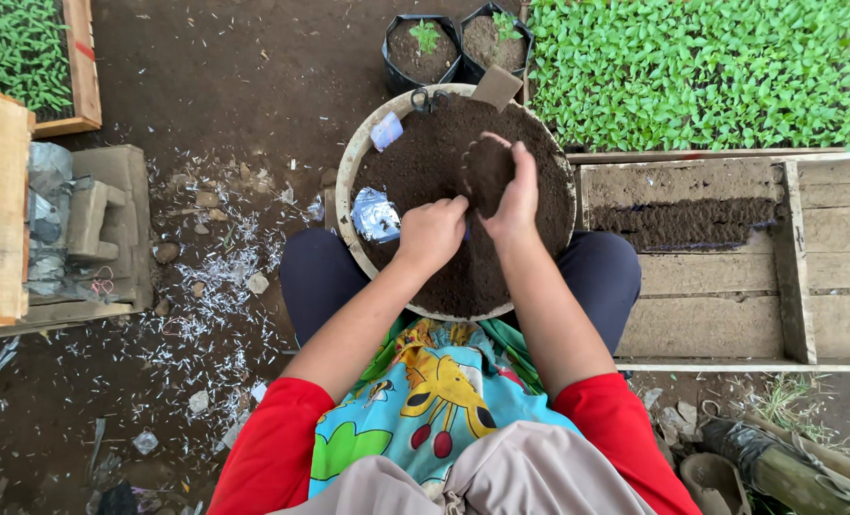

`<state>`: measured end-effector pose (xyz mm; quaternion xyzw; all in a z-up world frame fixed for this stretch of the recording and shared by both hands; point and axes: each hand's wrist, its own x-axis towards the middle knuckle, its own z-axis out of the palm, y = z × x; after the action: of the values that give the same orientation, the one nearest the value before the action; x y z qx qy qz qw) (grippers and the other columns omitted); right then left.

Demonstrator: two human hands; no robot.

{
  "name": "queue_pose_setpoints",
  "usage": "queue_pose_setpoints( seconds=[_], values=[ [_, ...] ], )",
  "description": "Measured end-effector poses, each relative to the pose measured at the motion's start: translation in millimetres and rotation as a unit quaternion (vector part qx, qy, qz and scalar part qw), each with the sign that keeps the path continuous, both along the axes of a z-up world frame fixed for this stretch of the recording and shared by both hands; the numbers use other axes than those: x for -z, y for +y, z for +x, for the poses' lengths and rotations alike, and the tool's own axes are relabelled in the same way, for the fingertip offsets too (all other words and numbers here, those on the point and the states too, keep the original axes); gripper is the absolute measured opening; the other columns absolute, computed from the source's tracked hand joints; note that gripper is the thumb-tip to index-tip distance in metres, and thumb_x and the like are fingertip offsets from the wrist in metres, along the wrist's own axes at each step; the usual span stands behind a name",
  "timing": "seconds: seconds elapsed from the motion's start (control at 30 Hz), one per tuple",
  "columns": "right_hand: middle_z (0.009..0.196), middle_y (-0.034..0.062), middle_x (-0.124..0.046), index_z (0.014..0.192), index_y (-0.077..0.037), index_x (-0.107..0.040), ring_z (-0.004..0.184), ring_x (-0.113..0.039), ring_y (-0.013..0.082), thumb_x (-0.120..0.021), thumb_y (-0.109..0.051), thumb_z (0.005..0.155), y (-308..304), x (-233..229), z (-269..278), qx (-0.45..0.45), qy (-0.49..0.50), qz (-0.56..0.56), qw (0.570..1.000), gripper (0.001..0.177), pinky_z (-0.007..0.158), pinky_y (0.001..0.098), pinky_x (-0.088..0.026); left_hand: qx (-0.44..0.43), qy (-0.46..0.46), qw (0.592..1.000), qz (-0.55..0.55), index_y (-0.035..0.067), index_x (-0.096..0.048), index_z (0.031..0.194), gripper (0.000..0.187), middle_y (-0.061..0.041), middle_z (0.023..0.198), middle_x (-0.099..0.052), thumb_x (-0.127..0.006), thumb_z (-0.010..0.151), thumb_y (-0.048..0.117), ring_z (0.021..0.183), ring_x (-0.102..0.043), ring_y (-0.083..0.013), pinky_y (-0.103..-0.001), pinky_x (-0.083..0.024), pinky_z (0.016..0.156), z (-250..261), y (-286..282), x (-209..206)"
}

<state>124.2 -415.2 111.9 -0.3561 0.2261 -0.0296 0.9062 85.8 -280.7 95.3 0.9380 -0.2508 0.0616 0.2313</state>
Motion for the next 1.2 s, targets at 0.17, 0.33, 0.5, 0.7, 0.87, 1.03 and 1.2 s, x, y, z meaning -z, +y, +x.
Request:
queue_pose_setpoints(
  seconds=[0.17, 0.33, 0.5, 0.7, 0.87, 1.03, 1.2],
  values=[
    [0.089, 0.0132, -0.065, 0.089, -0.005, -0.063, 0.089, -0.063, 0.0238, -0.047, -0.025, 0.097, 16, -17, -16, -0.003, -0.124, -0.24, 0.963, 0.027, 0.087, 0.036, -0.05, -0.019, -0.001, 1.0, -0.014, 0.011, -0.063, 0.073, 0.004, -0.005, 0.062, -0.06, -0.063, 0.074, 0.014, 0.058, -0.063, -0.0266, -0.034, -0.05, 0.05, -5, 0, 9],
    [0.078, 0.0143, -0.06, 0.079, -0.001, -0.058, 0.08, -0.062, 0.0236, -0.052, -0.015, 0.097, 26, -28, -29, 0.004, -0.19, -0.266, 0.945, 0.023, 0.08, 0.0337, -0.049, -0.037, -0.004, 0.997, -0.063, 0.007, -0.057, 0.06, 0.012, -0.008, 0.05, -0.052, -0.064, 0.069, 0.006, 0.05, -0.058, -0.0267, -0.03, -0.045, 0.044, -15, 4, 6],
    [0.097, 0.013, -0.064, 0.095, -0.002, -0.063, 0.101, -0.059, 0.0198, -0.052, -0.013, 0.098, 14, -11, -23, 0.009, -0.204, -0.369, 0.907, 0.016, 0.095, 0.0323, -0.042, -0.052, -0.004, 0.995, -0.088, 0.007, -0.07, 0.081, 0.007, -0.006, 0.062, -0.063, -0.064, 0.082, 0.007, 0.058, -0.064, -0.0224, -0.028, -0.052, 0.051, -22, 10, -30],
    [0.132, 0.0251, -0.055, 0.13, -0.004, -0.061, 0.13, -0.044, 0.0455, -0.067, -0.013, 0.091, -11, 98, -20, -0.012, -0.086, -0.674, 0.734, 0.04, 0.113, 0.0542, -0.031, -0.049, -0.009, 0.993, -0.105, 0.013, -0.072, 0.095, 0.016, -0.002, 0.059, -0.064, -0.063, 0.082, 0.008, 0.052, -0.063, -0.0172, -0.025, -0.051, 0.045, -23, 15, -6],
    [0.106, 0.008, -0.061, 0.112, -0.013, -0.066, 0.107, -0.06, 0.0306, -0.072, -0.016, 0.083, -11, 107, -68, -0.046, -0.12, -0.726, 0.676, 0.03, 0.095, 0.0428, -0.047, -0.059, -0.041, 0.979, -0.19, 0.012, -0.07, 0.094, 0.014, -0.003, 0.058, -0.064, -0.064, 0.083, 0.005, 0.05, -0.062, -0.0179, -0.025, -0.051, 0.045, -25, 11, -8],
    [0.098, 0.0008, -0.069, 0.098, -0.02, -0.072, 0.101, -0.067, 0.0222, -0.077, -0.018, 0.078, -23, 104, -72, -0.051, -0.05, -0.638, 0.766, 0.02, 0.087, 0.0353, -0.053, -0.093, -0.055, 0.985, -0.133, 0.019, -0.07, 0.091, 0.013, -0.004, 0.063, -0.067, -0.068, 0.08, 0.013, 0.059, -0.068, -0.0238, -0.035, -0.055, 0.051, -19, 17, 19],
    [0.079, 0.0101, -0.059, 0.099, -0.007, -0.063, 0.066, -0.054, 0.0187, -0.056, -0.026, 0.095, -10, 8, -57, -0.003, -0.008, -0.164, 0.986, 0.021, 0.053, 0.027, -0.04, -0.089, -0.062, 0.986, -0.124, 0.02, -0.07, 0.091, 0.014, -0.002, 0.069, -0.069, -0.067, 0.079, 0.014, 0.064, -0.07, -0.0235, -0.034, -0.056, 0.056, -21, 11, 19]
  ],
)
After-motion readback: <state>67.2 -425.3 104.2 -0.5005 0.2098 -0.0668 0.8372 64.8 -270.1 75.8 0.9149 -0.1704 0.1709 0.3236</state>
